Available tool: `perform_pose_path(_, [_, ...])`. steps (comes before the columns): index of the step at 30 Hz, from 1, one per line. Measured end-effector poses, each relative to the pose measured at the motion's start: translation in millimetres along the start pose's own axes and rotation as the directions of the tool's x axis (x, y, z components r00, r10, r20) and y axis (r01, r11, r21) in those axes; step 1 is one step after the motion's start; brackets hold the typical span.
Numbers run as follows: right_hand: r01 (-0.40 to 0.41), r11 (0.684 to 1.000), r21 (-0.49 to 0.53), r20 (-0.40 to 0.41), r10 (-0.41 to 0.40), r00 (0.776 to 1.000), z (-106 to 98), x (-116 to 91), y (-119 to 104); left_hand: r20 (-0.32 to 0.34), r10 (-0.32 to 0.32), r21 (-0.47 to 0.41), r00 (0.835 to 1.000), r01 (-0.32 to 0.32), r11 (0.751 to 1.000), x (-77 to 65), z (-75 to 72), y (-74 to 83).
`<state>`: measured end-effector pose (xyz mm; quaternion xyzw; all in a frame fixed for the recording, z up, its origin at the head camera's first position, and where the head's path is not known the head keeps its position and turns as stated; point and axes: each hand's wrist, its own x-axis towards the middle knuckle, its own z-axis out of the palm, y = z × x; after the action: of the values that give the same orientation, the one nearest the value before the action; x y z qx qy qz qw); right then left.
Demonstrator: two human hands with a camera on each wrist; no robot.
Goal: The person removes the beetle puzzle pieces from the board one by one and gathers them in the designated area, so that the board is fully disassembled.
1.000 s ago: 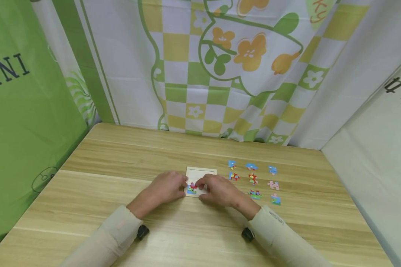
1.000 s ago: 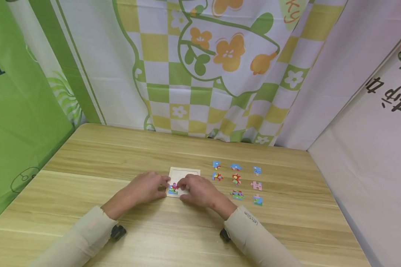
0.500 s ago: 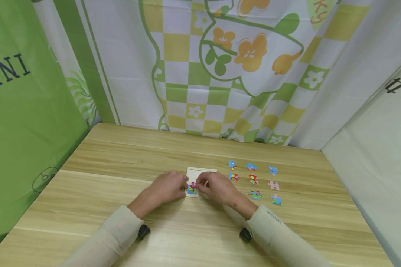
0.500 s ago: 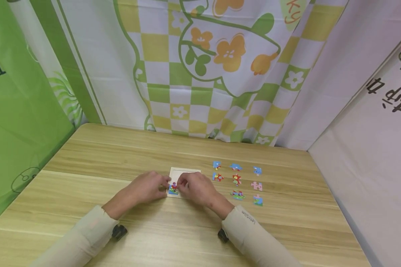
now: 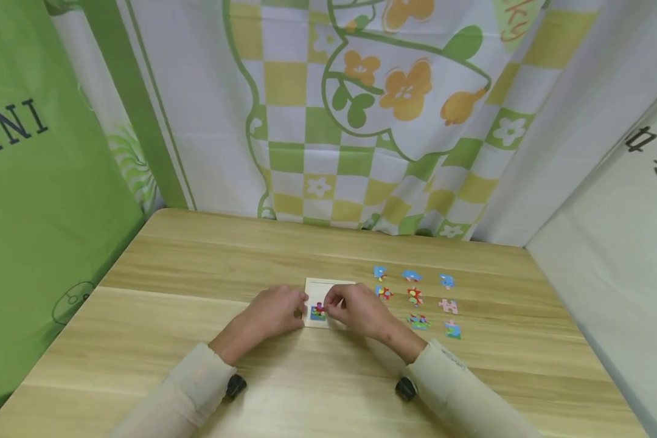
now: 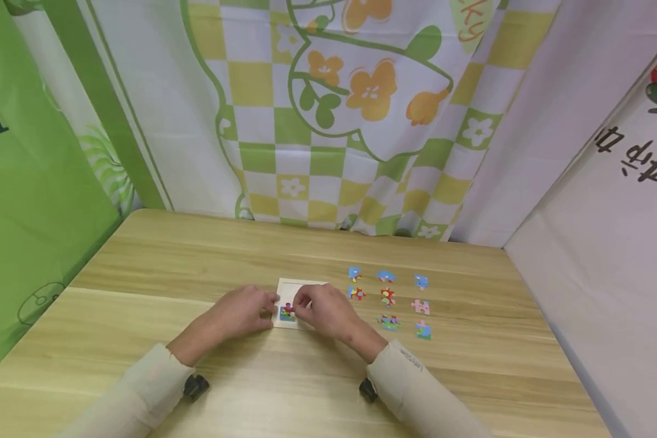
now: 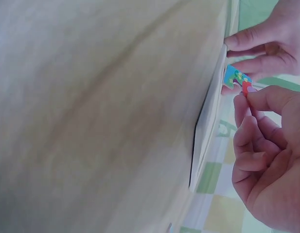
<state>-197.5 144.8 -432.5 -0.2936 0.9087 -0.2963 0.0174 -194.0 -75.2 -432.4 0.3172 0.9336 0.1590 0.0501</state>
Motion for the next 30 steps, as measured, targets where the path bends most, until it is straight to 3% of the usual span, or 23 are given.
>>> perform_pose_path(7, [-0.037, 0.998, 0.054, 0.01, 0.036, 0.999, -15, -9, 7, -0.023, 0.005, 0.007, 1.0, -0.005, 1.0, -2.3, 2.3, 1.1])
perform_pose_path(22, [-0.111, 0.993, 0.042, 0.002, 0.111, 0.994, -53, -36, 41, -0.061, 0.041, 0.036, 0.997, -0.039, 0.999, -3.3, 5.1, 1.5])
perform_pose_path(30, [-0.13, 0.991, 0.04, 0.05, 0.128, 0.991, -66, -49, 56, -0.068, 0.058, 0.028, 0.996, -0.057, 0.998, -3.9, 5.0, 1.7])
